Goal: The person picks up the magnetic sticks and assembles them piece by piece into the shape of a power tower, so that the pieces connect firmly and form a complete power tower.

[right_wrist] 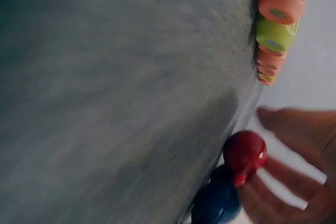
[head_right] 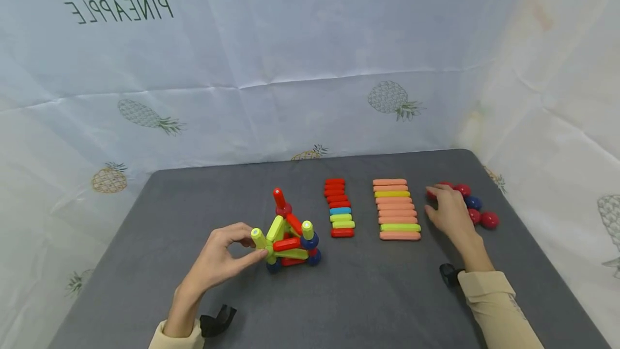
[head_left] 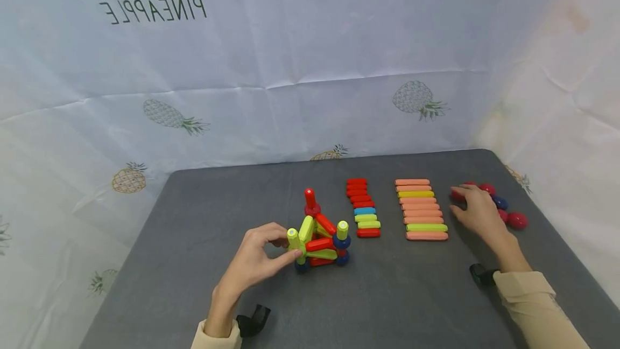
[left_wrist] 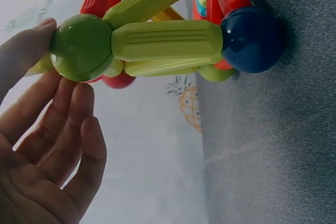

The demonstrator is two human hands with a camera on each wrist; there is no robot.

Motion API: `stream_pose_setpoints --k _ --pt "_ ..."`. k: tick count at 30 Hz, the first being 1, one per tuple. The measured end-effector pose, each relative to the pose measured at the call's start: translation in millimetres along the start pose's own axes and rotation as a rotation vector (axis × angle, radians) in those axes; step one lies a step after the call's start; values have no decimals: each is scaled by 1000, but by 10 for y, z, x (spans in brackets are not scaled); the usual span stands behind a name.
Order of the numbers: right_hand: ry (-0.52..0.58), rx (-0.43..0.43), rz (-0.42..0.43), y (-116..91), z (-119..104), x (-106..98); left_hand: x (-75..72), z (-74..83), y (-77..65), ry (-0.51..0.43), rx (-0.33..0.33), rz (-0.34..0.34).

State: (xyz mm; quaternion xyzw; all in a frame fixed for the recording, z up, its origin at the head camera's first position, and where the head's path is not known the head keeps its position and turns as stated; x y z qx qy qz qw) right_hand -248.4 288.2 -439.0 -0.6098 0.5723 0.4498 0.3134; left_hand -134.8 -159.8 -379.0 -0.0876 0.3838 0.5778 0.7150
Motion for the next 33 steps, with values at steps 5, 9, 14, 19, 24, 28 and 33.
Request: stream_pose_setpoints --k 5,9,14,19,24,28,33 --pt "-26 52 -35 110 19 39 0 -10 -17 -2 -15 -10" --pt "6 56 -45 107 -1 26 8 -26 -10 6 -33 -1" --pt "104 5 54 90 -259 -117 34 -48 -9 14 -51 -8" --pt "286 -128 140 84 -896 -346 44 -68 -22 15 -59 -14" --pt "439 -270 129 104 -1628 -456 39 -89 -28 28 -86 -32" --pt "516 -384 86 129 -2153 -457 49 -113 -29 27 -109 -51" --pt "564 -512 41 182 -2651 -403 56 -114 -32 15 -119 -56"
Point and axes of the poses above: each hand's wrist, its own y-axis towards the middle knuckle, its own x-axis out of the palm, z = x × y, the point moved 6 cm from there along y, towards the middle knuckle, and after that the axes turned 4 degrees about -x, right-handed, at the moved point
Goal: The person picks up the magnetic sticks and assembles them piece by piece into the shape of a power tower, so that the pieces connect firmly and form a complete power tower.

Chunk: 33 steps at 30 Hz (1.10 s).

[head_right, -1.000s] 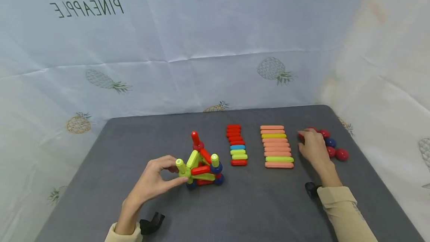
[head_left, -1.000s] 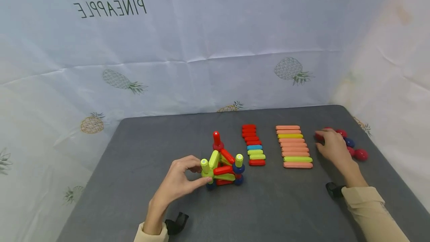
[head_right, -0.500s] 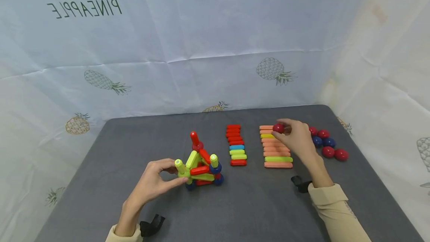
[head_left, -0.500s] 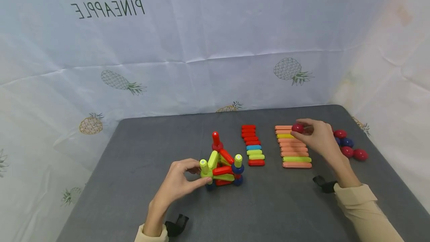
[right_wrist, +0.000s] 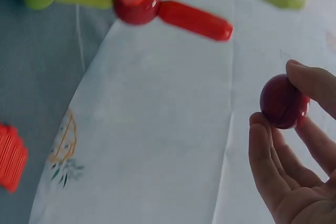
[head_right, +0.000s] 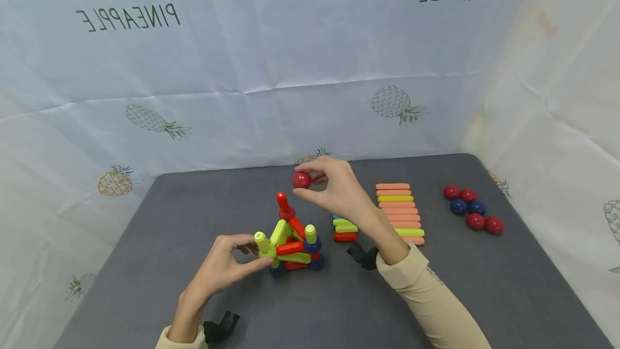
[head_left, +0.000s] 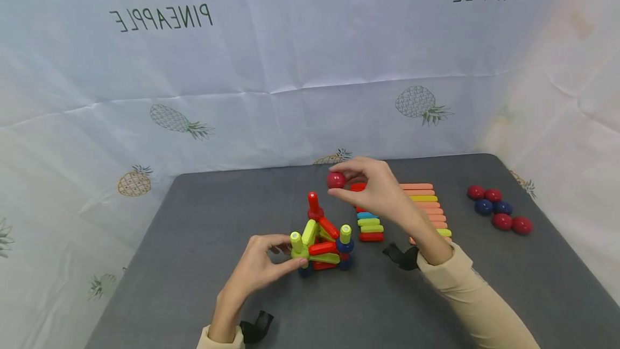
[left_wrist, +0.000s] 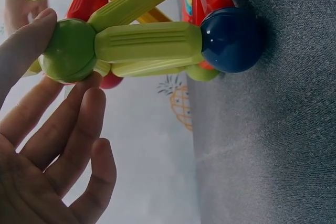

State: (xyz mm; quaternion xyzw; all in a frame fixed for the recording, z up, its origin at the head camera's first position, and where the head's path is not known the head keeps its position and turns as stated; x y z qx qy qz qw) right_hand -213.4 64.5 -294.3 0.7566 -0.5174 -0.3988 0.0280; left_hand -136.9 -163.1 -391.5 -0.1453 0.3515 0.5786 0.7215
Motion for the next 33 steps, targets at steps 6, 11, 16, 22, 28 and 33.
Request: stream_pose_setpoints --k 6,11,16,22,28,33 --pt "44 -38 -108 204 -114 269 -1 4 -1 -4 -22 -6" --pt "37 -35 -191 261 -102 399 7 -2 2 1 -21 -11" --pt "37 -18 -230 256 -58 478 13 -28 -1 -1 -25 -16" --pt "51 0 -229 236 -44 483 17 -30 3 -3 -29 -24" --pt "59 6 -232 224 -42 471 22 -27 3 0 -33 -26" --pt "13 -22 -216 198 -82 386 19 -17 1 1 -27 -27"
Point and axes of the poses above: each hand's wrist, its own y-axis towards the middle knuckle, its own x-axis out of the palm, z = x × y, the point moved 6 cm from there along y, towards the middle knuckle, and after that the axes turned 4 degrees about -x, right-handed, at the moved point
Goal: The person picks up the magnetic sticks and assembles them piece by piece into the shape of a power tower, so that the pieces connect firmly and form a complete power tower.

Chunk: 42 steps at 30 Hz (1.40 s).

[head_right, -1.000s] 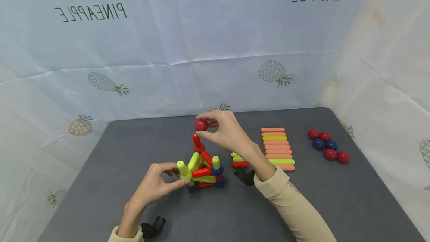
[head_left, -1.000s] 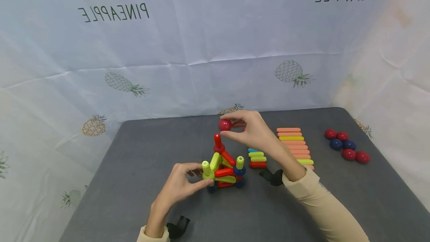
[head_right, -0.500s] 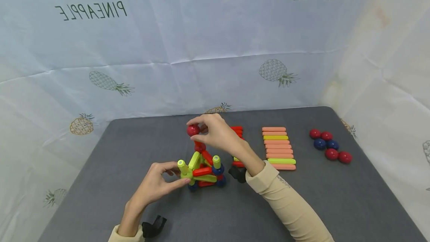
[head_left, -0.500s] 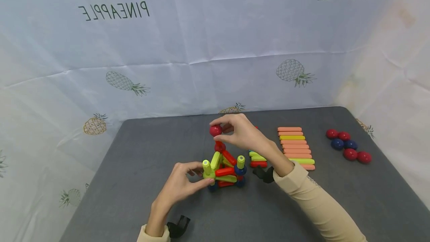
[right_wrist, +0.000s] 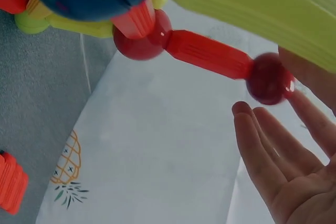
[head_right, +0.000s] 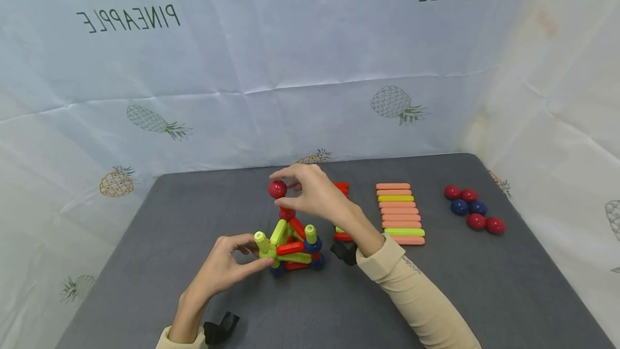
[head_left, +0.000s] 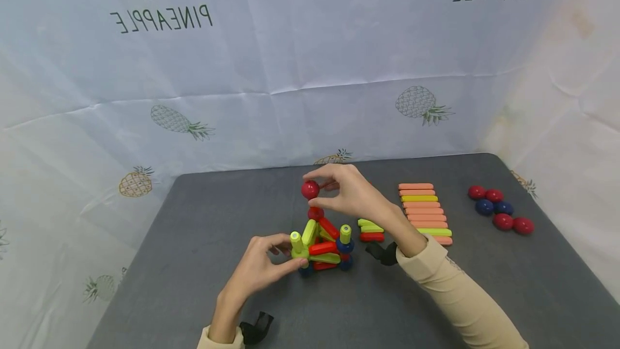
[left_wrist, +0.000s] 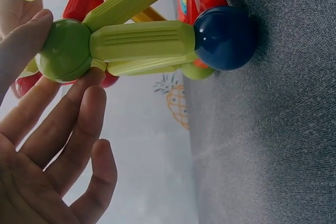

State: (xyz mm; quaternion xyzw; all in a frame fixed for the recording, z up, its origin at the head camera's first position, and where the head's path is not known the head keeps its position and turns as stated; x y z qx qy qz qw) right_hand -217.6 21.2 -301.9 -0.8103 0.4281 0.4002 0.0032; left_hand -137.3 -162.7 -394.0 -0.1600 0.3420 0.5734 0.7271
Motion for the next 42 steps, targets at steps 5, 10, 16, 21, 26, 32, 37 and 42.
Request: stream_pose_setpoints --k 5,10,16,21,26,32,37,42 --pt "-33 -8 46 -127 32 -160 -2 -2 -11 -4 -15 4" --pt "-110 28 124 -432 289 -438 -13 -1 -24 -7 -25 13" --pt "-259 132 206 -950 786 -854 -29 -14 -38 0 -41 20" --pt "-371 227 254 -1422 1176 -1124 -31 -12 -38 -4 -47 13" --pt "-464 345 265 -1829 1532 -1269 -31 -12 -38 -6 -54 10" --pt "-540 554 232 -2269 1908 -1397 -16 -13 -27 -7 -50 1" --pt "-546 671 210 -2511 2084 -1478 -13 -8 -23 -8 -56 -2" --pt "-516 732 153 -2596 2162 -1485 2 -9 -9 -14 -51 -2"
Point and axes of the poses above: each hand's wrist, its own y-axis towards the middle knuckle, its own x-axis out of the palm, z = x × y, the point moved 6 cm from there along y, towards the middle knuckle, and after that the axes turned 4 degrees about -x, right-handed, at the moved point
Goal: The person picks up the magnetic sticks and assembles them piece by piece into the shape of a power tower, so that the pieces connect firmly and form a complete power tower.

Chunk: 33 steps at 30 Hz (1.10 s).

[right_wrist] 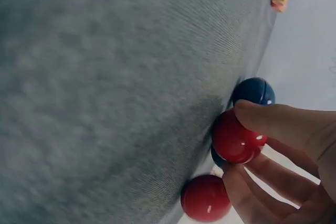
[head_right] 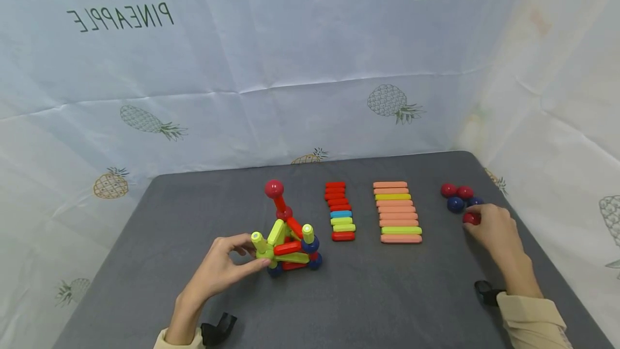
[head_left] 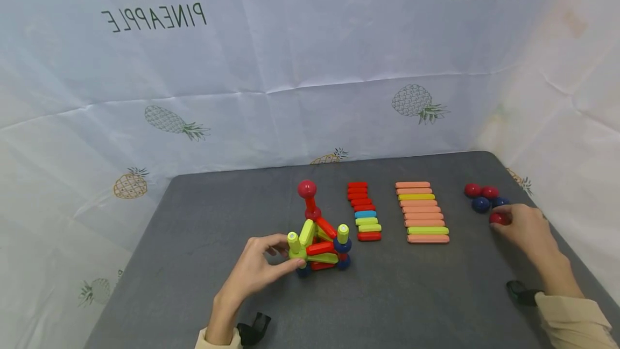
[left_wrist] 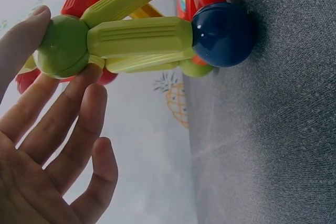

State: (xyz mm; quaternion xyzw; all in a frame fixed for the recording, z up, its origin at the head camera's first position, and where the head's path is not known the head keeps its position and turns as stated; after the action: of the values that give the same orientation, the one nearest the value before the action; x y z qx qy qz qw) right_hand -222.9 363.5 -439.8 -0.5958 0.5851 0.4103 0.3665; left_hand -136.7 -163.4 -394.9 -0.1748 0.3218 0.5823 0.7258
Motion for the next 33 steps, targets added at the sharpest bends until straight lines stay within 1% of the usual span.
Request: stream_pose_setpoints --k 2,6,8,10,12,14,17,19,22,26,31,33 --pt "1 -1 -18 -4 8 22 -1 1 0 -3 5 4" --pt "4 -22 -11 -28 -28 48 -9 6 -2 1 14 9" --pt "6 -34 3 -43 -94 36 -13 8 -5 4 17 10" --pt "15 -65 32 -58 -220 6 -11 5 -6 6 16 7" --pt "29 -111 82 -80 -406 -39 -7 -1 -5 7 13 4" --pt "47 -178 153 -103 -630 -109 2 -11 0 9 12 2" --pt "103 -277 255 -152 -971 -216 8 -21 5 11 9 4" --pt "158 -335 300 -179 -1195 -276 8 -21 3 12 13 9" --pt "259 -402 335 -228 -1528 -331 4 -12 -6 15 15 13" --pt "375 -482 352 -298 -1947 -376 1 -1 -11 18 3 10" --pt "429 -614 389 -411 -2409 -393 5 7 -11 22 6 3" --pt "449 -666 381 -459 -2572 -367 11 11 -11 26 14 0"
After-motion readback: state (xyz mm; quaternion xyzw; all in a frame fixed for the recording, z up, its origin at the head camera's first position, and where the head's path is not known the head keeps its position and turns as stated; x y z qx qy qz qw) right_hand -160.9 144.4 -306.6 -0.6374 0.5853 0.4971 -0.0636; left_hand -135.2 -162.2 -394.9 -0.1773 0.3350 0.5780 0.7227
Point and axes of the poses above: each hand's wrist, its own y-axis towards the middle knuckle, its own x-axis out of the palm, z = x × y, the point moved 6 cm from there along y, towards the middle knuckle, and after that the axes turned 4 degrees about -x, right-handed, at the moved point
